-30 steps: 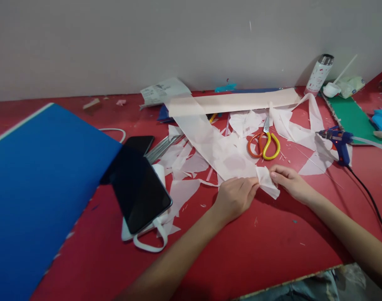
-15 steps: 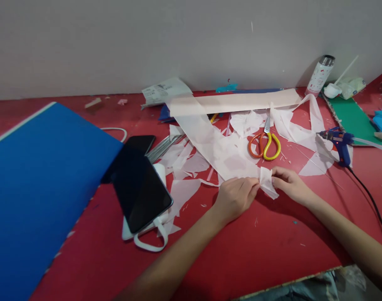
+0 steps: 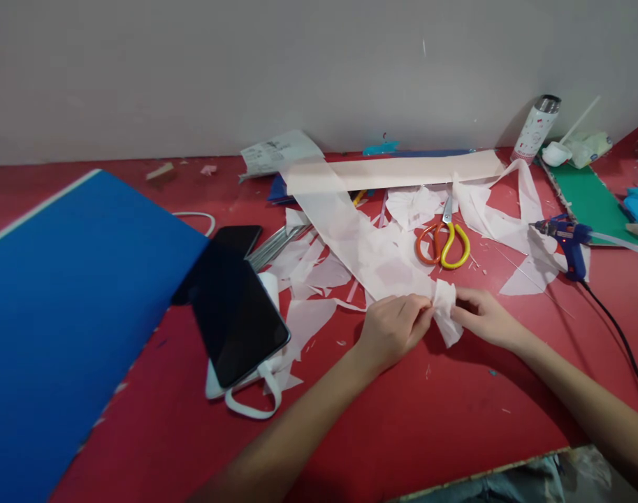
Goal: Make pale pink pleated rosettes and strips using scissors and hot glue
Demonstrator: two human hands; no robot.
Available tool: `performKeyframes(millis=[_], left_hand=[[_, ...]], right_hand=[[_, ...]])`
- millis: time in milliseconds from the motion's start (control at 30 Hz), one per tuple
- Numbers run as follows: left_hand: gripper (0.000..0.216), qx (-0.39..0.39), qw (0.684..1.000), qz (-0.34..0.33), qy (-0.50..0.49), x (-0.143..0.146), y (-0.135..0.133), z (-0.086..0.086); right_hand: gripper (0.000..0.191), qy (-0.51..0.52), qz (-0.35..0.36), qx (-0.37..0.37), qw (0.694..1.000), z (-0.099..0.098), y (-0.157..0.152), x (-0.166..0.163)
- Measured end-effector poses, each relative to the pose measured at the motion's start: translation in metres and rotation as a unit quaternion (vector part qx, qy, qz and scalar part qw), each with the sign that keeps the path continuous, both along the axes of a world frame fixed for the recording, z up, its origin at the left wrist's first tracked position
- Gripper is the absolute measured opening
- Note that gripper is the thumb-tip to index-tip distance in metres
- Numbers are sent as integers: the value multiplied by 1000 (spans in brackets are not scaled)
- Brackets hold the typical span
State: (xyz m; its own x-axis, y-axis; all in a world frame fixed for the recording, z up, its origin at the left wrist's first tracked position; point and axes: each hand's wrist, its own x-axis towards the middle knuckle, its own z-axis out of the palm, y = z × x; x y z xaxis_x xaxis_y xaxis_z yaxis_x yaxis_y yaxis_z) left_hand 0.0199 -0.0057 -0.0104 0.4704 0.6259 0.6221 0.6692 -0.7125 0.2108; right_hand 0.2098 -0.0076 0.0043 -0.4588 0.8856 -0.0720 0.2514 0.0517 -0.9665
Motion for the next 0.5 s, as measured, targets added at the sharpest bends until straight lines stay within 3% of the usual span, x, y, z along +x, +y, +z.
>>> performKeyframes(millis=[200, 500], left_hand=[[18, 10, 999, -41, 5, 0, -3, 3], [42, -65, 994, -86, -34, -1, -5, 2]], right_hand=[[19, -54, -4, 60, 997, 1, -3, -5], [21, -105, 16, 219, 970, -4, -8, -8]])
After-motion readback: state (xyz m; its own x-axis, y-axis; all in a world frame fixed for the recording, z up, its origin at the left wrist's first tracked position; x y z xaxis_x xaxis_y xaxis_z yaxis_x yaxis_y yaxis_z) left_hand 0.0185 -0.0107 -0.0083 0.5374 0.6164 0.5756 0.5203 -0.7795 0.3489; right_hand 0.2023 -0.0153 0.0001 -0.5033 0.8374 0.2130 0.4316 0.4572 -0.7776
